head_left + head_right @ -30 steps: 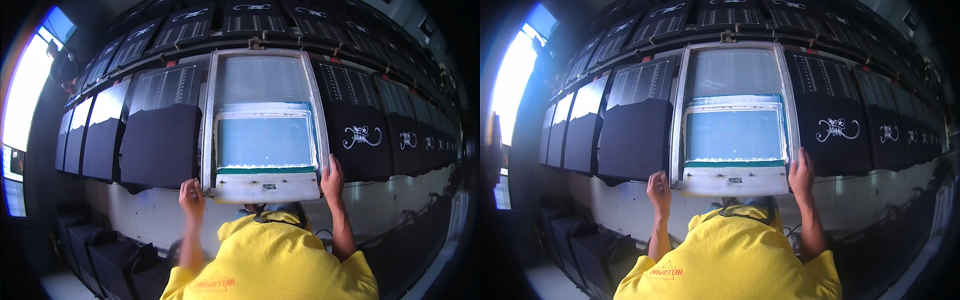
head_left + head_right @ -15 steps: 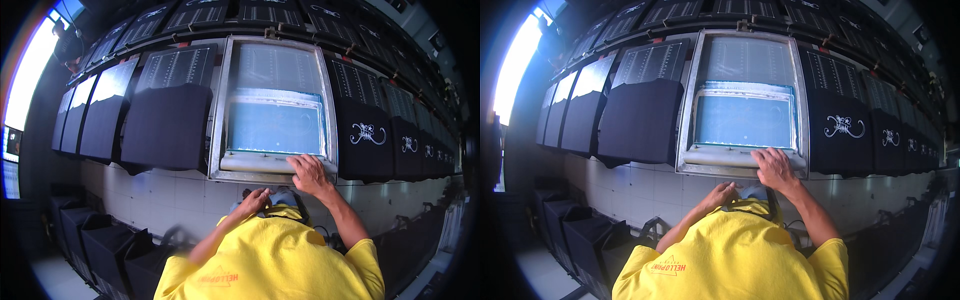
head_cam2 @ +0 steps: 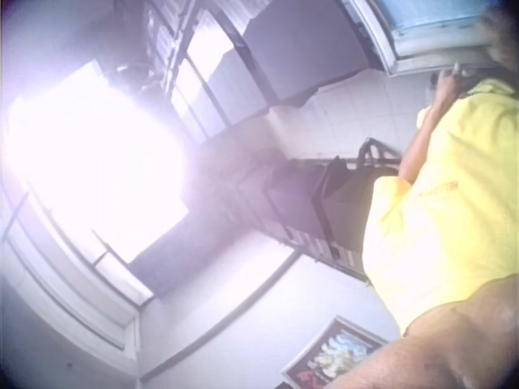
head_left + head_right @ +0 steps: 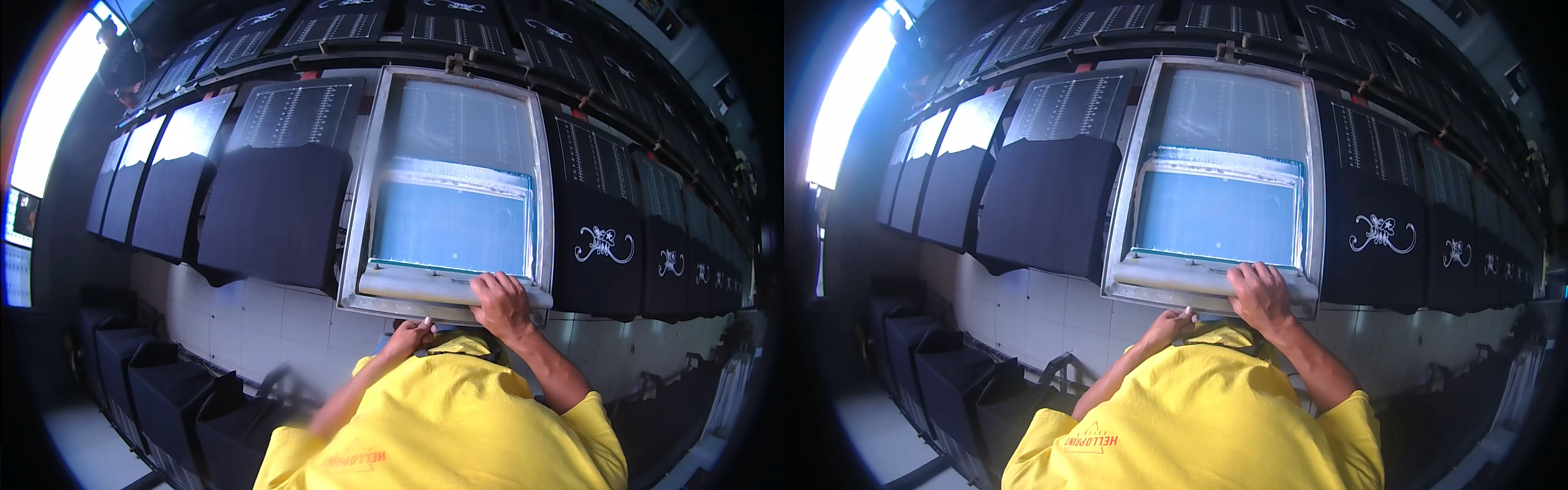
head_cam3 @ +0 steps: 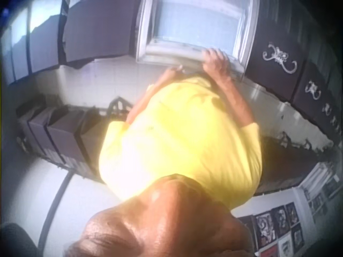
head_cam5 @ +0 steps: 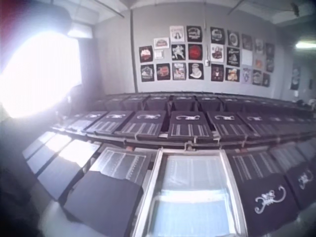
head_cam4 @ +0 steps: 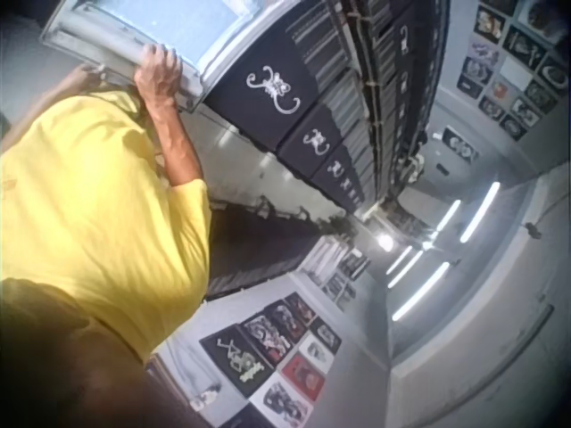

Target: The person performs screen printing on a series of black shirts by lowering a mesh frame onto each garment and spreading white ink across the screen with a squeegee. They lift the frame after each pass and move to the next printing station in the row.

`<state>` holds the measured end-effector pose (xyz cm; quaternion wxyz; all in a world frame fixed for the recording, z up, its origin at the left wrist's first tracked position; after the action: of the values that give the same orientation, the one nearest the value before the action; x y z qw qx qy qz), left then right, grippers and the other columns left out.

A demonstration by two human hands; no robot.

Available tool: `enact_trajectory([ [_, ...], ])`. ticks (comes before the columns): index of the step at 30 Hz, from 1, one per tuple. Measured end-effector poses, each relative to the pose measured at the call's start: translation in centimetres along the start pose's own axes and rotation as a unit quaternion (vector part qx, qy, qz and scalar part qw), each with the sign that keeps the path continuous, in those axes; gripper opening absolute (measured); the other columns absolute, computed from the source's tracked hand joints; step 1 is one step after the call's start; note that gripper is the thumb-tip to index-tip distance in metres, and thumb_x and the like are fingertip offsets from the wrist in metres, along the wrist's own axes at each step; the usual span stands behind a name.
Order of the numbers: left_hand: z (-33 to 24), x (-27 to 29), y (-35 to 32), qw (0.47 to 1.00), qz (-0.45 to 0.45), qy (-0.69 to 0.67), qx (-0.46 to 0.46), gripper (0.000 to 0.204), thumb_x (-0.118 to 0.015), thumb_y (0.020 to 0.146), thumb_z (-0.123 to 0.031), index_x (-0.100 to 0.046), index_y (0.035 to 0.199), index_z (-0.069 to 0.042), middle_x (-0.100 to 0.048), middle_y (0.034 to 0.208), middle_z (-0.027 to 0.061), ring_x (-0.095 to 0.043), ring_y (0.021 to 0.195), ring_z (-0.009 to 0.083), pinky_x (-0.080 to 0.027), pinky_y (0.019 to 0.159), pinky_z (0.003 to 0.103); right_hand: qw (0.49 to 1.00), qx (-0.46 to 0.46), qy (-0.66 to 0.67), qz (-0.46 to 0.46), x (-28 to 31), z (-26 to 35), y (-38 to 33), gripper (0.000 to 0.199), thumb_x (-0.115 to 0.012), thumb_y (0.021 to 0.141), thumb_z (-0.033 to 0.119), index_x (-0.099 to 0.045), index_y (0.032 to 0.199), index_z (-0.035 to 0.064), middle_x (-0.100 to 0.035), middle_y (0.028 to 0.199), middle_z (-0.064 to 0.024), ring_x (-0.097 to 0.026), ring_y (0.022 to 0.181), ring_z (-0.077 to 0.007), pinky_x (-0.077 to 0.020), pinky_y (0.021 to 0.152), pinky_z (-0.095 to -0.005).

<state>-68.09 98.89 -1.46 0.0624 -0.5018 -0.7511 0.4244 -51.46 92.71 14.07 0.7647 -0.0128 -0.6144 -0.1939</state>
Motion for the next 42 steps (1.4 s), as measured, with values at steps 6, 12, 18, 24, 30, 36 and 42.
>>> enact_trajectory([
  [6,1.5,-0.3,0.3,0.999,0.005,-0.051,-0.018,0.045,-0.042,0.11,-0.039,-0.064,0.101,-0.002,-0.054,0.074,-0.0012,-0.045,0.068,0.0093,-0.038,0.066,0.024,0.997,0.003,0.027,-0.073,2.8,-4.4,4.9,0.035,-0.081,0.067,0.014,-0.062,0.096,0.0098,-0.065,0.092,-0.0066,-0.065,0.09,-0.0284,-0.0503,0.079,-0.0426],
  [12,0.8,-1.7,0.1,0.993,-0.007,0.088,-0.077,0.053,-0.04,0.109,-0.047,-0.067,0.108,-0.001,-0.057,0.076,-0.0012,-0.046,0.069,0.0084,-0.04,0.065,0.026,0.997,0.005,-0.01,-0.075,1.3,-10.4,12.1,0.032,-0.082,0.071,0.014,-0.062,0.096,0.0084,-0.068,0.095,-0.0088,-0.067,0.093,-0.0302,-0.052,0.083,-0.0433],
  [18,0.9,-1.5,0.7,0.998,-0.007,0.057,0.008,0.049,-0.043,0.108,-0.046,-0.064,0.091,-0.005,-0.051,0.066,-0.0025,-0.043,0.064,0.0094,-0.036,0.062,0.025,0.999,-0.01,-0.028,-0.037,-0.9,-13.3,15.8,0.035,-0.084,0.07,0.014,-0.063,0.096,0.0076,-0.068,0.092,-0.0093,-0.066,0.09,-0.031,-0.0527,0.083,-0.0441],
  [24,1.9,-1.5,1.8,0.999,0.027,-0.031,0.013,0.041,-0.046,0.108,-0.04,-0.059,0.087,-0.008,-0.045,0.062,-0.0032,-0.034,0.055,0.0081,-0.026,0.053,0.024,0.996,0.016,-0.062,-0.062,-2.9,-13.1,15.4,0.037,-0.085,0.067,0.014,-0.063,0.097,0.0075,-0.068,0.093,-0.0087,-0.066,0.09,-0.0301,-0.0531,0.082,-0.0433],
  [30,2.6,-2.0,2.1,0.99,0.058,-0.116,0.051,0.035,-0.047,0.108,-0.037,-0.056,0.088,-0.009,-0.037,0.062,-0.0056,-0.03,0.054,0.0079,-0.024,0.051,0.025,0.994,0.024,-0.09,-0.057,-4.1,-12.1,13.6,0.039,-0.086,0.065,0.015,-0.064,0.097,0.0078,-0.068,0.094,-0.0087,-0.066,0.09,-0.0292,-0.0533,0.083,-0.0416],
  [36,3.0,-2.0,2.1,0.984,0.068,-0.154,0.064,0.035,-0.046,0.109,-0.036,-0.056,0.087,-0.01,-0.035,0.063,-0.0074,-0.028,0.053,0.0079,-0.022,0.05,0.027,0.995,0.024,-0.079,-0.054,-3.7,-11.3,13.3,0.039,-0.086,0.065,0.015,-0.065,0.096,0.0073,-0.068,0.092,-0.0097,-0.067,0.088,-0.0296,-0.054,0.081,-0.0419],
  [42,3.0,-1.8,2.7,0.98,0.088,-0.163,0.066,0.034,-0.045,0.109,-0.033,-0.054,0.087,-0.009,-0.035,0.062,-0.0059,-0.028,0.052,0.0083,-0.022,0.049,0.027,0.996,0.01,-0.073,-0.048,-3.3,-11.4,14.0,0.034,-0.086,0.067,0.015,-0.067,0.093,0.0057,-0.069,0.091,-0.0116,-0.068,0.087,-0.0307,-0.0557,0.08,-0.0431],
])
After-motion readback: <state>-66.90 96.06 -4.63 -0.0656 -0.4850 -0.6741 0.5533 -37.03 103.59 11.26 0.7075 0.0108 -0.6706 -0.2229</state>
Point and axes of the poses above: each hand's wrist, its own y-axis towards the middle knuckle, its own x-axis out of the back of the hand, z = x × y, the point moved 8 cm from there along y, towards the middle knuckle
